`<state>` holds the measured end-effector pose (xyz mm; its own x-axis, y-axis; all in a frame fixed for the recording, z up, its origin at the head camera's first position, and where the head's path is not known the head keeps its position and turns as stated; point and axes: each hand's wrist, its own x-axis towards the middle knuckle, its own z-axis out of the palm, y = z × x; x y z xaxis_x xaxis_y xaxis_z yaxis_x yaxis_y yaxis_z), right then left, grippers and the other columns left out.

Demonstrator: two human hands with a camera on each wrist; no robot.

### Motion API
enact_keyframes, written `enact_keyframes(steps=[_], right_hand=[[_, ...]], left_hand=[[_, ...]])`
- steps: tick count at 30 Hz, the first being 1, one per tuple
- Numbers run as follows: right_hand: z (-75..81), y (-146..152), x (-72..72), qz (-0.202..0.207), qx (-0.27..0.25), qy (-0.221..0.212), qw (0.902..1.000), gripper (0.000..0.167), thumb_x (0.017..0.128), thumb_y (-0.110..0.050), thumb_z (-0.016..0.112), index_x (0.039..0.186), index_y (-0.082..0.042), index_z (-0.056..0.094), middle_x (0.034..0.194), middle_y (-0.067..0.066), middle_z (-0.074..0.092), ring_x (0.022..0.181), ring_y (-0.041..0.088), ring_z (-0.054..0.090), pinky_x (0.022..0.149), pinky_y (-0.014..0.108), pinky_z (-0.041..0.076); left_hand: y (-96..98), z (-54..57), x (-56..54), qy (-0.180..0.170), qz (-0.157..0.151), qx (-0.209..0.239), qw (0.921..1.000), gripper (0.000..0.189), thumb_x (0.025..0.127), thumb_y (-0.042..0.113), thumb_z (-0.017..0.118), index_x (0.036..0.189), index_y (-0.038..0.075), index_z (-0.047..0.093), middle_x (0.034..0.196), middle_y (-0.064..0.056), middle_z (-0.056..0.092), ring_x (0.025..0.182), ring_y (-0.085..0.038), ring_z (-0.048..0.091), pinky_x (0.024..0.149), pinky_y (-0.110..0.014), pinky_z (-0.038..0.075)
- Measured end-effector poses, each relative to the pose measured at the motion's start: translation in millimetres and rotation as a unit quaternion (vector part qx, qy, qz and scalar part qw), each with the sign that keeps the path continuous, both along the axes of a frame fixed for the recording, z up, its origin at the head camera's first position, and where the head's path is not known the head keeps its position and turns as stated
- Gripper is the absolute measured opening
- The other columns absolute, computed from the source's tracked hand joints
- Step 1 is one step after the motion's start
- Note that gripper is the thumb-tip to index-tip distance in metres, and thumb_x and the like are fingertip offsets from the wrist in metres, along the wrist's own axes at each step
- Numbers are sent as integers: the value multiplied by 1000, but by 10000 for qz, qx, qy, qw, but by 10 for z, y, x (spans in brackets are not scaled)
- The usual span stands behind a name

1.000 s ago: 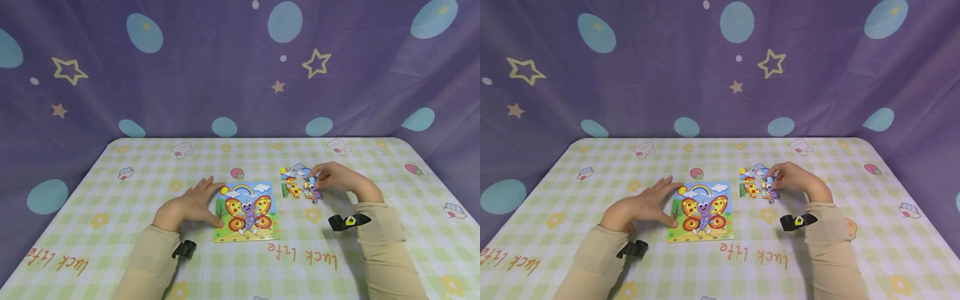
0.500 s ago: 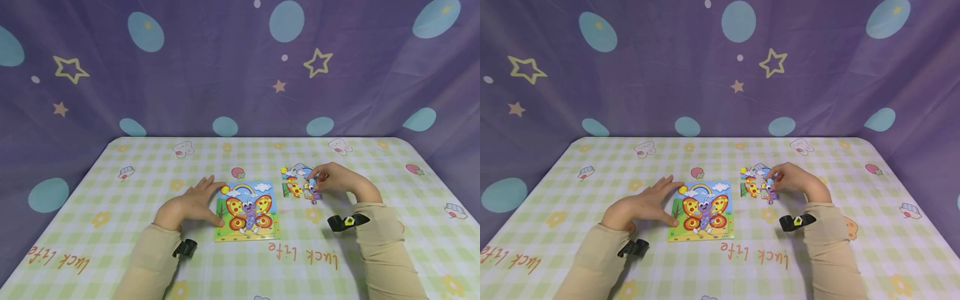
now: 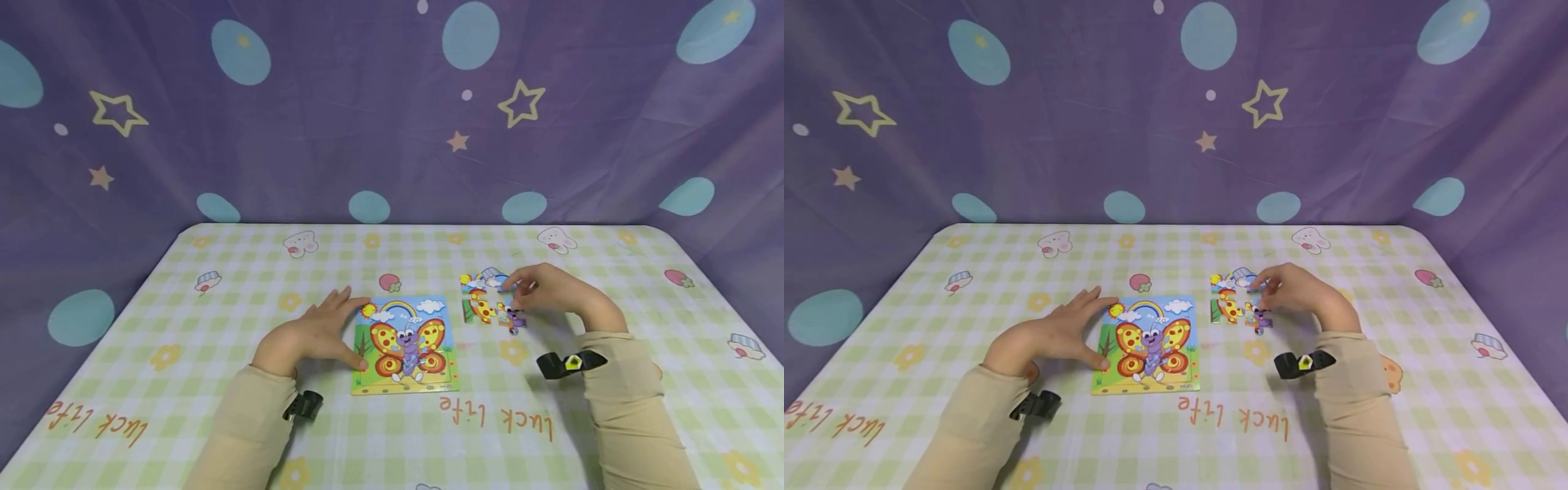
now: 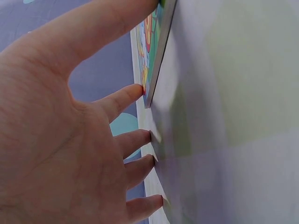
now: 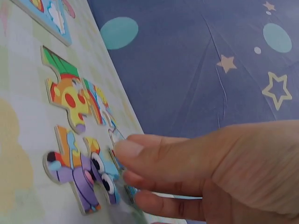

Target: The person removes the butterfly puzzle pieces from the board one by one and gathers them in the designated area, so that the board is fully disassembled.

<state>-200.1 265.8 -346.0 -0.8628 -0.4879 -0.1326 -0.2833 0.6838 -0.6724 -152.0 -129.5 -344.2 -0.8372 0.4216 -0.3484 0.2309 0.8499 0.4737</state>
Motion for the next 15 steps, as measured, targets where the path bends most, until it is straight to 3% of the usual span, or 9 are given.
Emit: enact_keyframes(steps=[10, 15], right_hand=[[22, -274, 11, 438, -612, -183, 9970, 29, 87, -2, 73, 115, 5, 67, 84, 6, 65, 72, 18, 60, 64, 26, 49], [31, -471, 64, 672, -796, -373, 9939, 29, 89, -2, 72, 115, 6, 65, 88, 8, 64, 81, 23, 65, 73, 31, 54]], left_hand=[[-5, -10, 4, -10, 12, -6, 10000, 109, 69, 40, 89, 156, 14, 29, 163, -23, 6, 149, -42, 3, 117, -63, 6], [-6, -8, 4, -14, 28, 13, 10000, 108, 69, 40, 89, 156, 15, 29, 163, -22, 6, 149, -41, 2, 117, -63, 6]])
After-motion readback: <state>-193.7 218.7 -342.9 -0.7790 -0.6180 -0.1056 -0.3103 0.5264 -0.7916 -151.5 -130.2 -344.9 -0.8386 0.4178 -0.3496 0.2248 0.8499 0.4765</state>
